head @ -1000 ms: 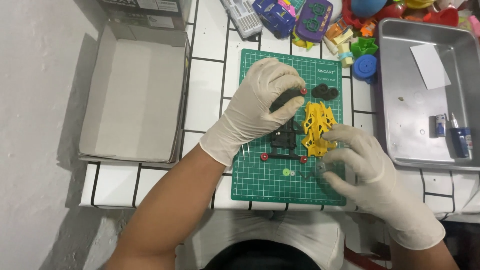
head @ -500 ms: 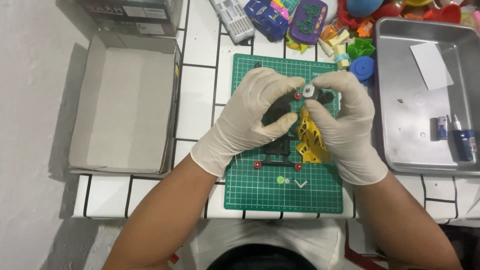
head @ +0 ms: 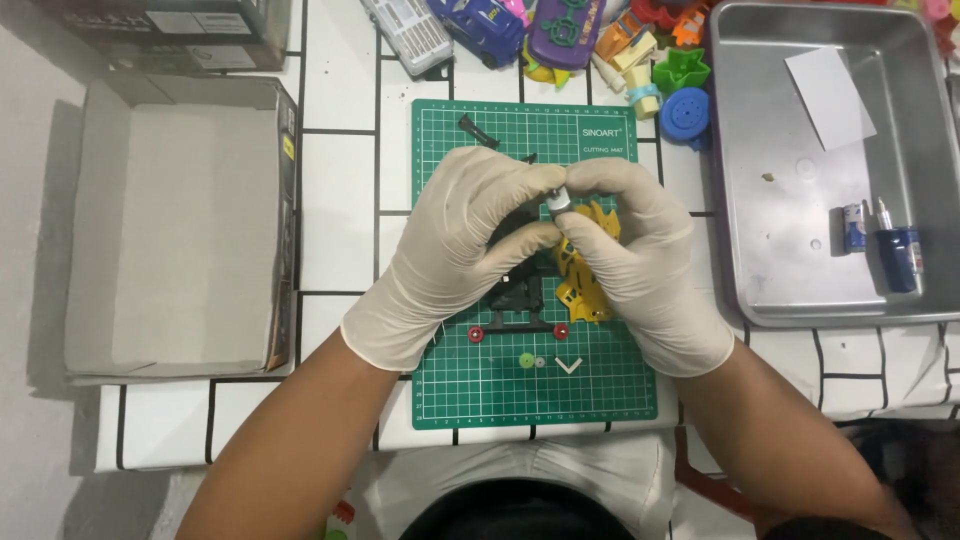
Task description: Assembling a small plastic toy car chassis by fitting and snapping together various components.
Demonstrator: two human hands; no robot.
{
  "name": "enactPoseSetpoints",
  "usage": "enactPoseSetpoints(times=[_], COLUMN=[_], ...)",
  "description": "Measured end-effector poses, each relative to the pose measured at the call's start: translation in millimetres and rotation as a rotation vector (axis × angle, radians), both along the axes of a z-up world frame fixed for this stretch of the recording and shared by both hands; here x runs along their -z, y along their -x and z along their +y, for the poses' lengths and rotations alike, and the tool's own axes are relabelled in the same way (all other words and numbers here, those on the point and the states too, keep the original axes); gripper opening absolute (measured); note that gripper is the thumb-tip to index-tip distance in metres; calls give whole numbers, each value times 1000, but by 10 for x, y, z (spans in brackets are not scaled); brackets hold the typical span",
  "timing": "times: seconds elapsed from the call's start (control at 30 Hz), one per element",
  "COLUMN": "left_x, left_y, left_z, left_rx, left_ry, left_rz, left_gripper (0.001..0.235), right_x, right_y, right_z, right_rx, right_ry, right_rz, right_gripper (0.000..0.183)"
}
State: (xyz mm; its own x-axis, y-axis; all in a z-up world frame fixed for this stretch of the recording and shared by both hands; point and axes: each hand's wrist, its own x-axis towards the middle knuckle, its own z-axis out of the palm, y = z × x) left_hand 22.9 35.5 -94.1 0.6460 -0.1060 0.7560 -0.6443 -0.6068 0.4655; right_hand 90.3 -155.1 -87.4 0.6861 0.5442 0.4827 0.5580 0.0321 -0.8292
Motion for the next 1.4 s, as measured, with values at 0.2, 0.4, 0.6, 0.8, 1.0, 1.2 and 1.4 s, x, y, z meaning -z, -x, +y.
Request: enactPoseSetpoints(times=[0.2,0.4,0.6,0.8,1.0,1.2,1.4], left_x=[-105,-135,-95,-121,-101,-99,-97], left_y=[23,50,80,74,66,7,30], left_z=[-24,-27,-10,16,39,85,116], left_rx=[-40,-79,-76,-69,-71,-24,-33], left_ry=[29,42,155,210,213,163,163], left_rz=[26,-19,37,72,117,102,109], left_gripper=[21,22,31,28,24,27,34], right_x=[-106,-160,-117,-63,71,60,69], right_y=[54,57,59,1,-41,-29,-78], right_z=[23,33,41,-10,-112,-169,-158], right_rx=[-117,-204,-197,22,74,17,-54], right_ry=[9,15,-19,-32,-72,55,127], right_rz=[208,145,55,-16,-27,30,-164], right_gripper=[23,33,29,26,35,36,40])
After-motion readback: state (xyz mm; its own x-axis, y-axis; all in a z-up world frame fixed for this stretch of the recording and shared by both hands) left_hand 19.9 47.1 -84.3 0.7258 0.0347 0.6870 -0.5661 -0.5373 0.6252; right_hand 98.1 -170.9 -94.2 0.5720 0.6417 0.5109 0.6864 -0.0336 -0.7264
